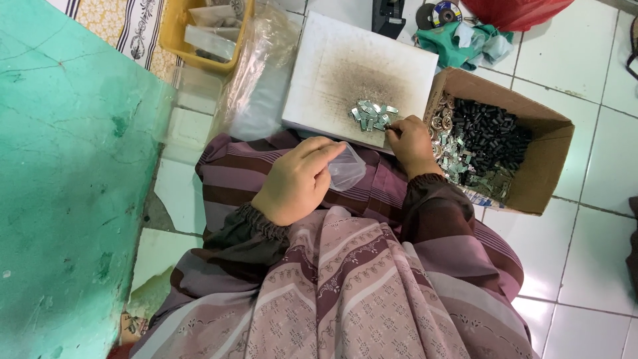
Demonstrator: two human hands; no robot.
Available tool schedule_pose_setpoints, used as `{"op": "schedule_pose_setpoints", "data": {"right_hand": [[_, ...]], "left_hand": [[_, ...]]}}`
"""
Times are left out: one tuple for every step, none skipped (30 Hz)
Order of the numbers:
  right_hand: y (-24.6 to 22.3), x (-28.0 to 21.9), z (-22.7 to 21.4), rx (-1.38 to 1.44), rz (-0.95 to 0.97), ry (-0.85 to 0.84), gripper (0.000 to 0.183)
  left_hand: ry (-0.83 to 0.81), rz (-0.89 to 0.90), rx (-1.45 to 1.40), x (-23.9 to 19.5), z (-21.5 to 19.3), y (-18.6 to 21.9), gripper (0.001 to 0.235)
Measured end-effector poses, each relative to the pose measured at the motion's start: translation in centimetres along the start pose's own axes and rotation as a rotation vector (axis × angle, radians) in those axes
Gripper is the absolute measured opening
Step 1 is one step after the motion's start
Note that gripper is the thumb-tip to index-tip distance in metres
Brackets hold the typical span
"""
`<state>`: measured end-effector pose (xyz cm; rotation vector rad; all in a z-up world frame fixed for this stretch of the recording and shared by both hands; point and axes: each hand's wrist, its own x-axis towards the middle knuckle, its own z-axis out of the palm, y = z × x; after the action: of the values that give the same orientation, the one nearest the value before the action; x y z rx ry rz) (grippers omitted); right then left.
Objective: The person selects small silver-colored metal plates and black cylindrical components from a cardboard box and places them into a small transparent plastic bag.
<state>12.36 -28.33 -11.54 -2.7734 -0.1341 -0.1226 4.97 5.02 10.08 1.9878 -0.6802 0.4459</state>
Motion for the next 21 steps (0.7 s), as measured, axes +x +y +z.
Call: {"op": "schedule_pose_setpoints", "data": {"right_hand": [[0.3,0.0,0.4,0.001,-0.001,0.000,0.019],[0.5,0.0,0.9,-0.030,0.008,0.004,0.018],[0.8,0.1,1.3,-0.060,0.017,0.009,0.018],[1.2,0.1,1.7,-0.060,0.016,0.011,0.018],[1.6,0.0,2.1,-0.063,0.018,0.041,0.016],[2.0,-0.1,2.4,-0.066,0.021,0.071,0.015],[0.9,-0.3,1.5,-0.064,0.020,0.072,0.015],[-0.1,-0.5,0.6,-0.011,0.025,0.139,0.014],[-1.2,-0.6,-0.3,0.042,0.029,0.208,0.013],[-2.5,-0.5,-1.9,0.044,0.026,0.210,0.013],[-3.7,-0.2,-3.5,0.207,-0.047,0.310,0.010],[-4.9,0.0,-5.1,0.370,-0.119,0.407,0.010],[-7.7,-0.4,-7.9,0.371,-0.120,0.405,0.010],[-10.4,-0.7,-10.8,0.524,-0.204,0.399,0.011],[-13.1,-1.1,-13.6,0.676,-0.286,0.397,0.012],[-14.0,-1.9,-14.7,0.676,-0.283,0.400,0.012],[-14.8,-2.6,-15.9,0.651,-0.393,0.352,0.013],[-15.6,-3.4,-17.1,0.625,-0.502,0.303,0.014],[-17.0,-3.6,-18.6,0.624,-0.503,0.306,0.014],[-18.4,-3.9,-20.1,0.456,-0.592,0.287,0.015],[-19.8,-4.0,-21.6,0.288,-0.678,0.268,0.018]], "left_hand": [[0.000,0.000,0.001,-0.1,0.1,0.0,0.040],[0.000,0.005,0.008,-0.2,0.1,-0.1,0.039],[-0.001,0.010,0.015,-0.2,0.2,-0.1,0.038],[0.000,0.012,0.016,-0.3,0.2,-0.1,0.038],[0.002,0.009,0.011,-0.3,0.3,-0.1,0.038],[0.004,0.006,0.005,-0.4,0.3,0.0,0.037],[0.003,0.006,0.007,-0.5,0.5,0.0,0.037],[-0.006,0.006,0.006,-0.5,0.6,0.0,0.038],[-0.014,0.007,0.007,-0.6,0.7,-0.1,0.040],[-0.012,0.008,0.010,-0.6,0.8,-0.2,0.040],[-0.022,0.007,-0.003,-0.6,1.0,-0.3,0.040],[-0.033,0.005,-0.015,-0.6,1.1,-0.3,0.040],[-0.032,0.003,-0.014,-0.4,1.1,-0.2,0.040],[-0.036,0.001,-0.006,-0.3,1.2,-0.1,0.040],[-0.042,0.004,-0.001,0.0,1.2,0.1,0.040],[-0.045,0.005,-0.001,0.2,1.3,0.3,0.040],[-0.054,0.008,0.000,0.4,1.4,0.4,0.036],[-0.063,0.010,0.002,0.6,1.5,0.7,0.033],[-0.063,0.013,0.002,0.6,1.8,0.7,0.033],[-0.066,0.011,0.000,0.6,2.0,0.7,0.035],[-0.068,0.009,0.000,0.6,2.2,0.6,0.037]]}}
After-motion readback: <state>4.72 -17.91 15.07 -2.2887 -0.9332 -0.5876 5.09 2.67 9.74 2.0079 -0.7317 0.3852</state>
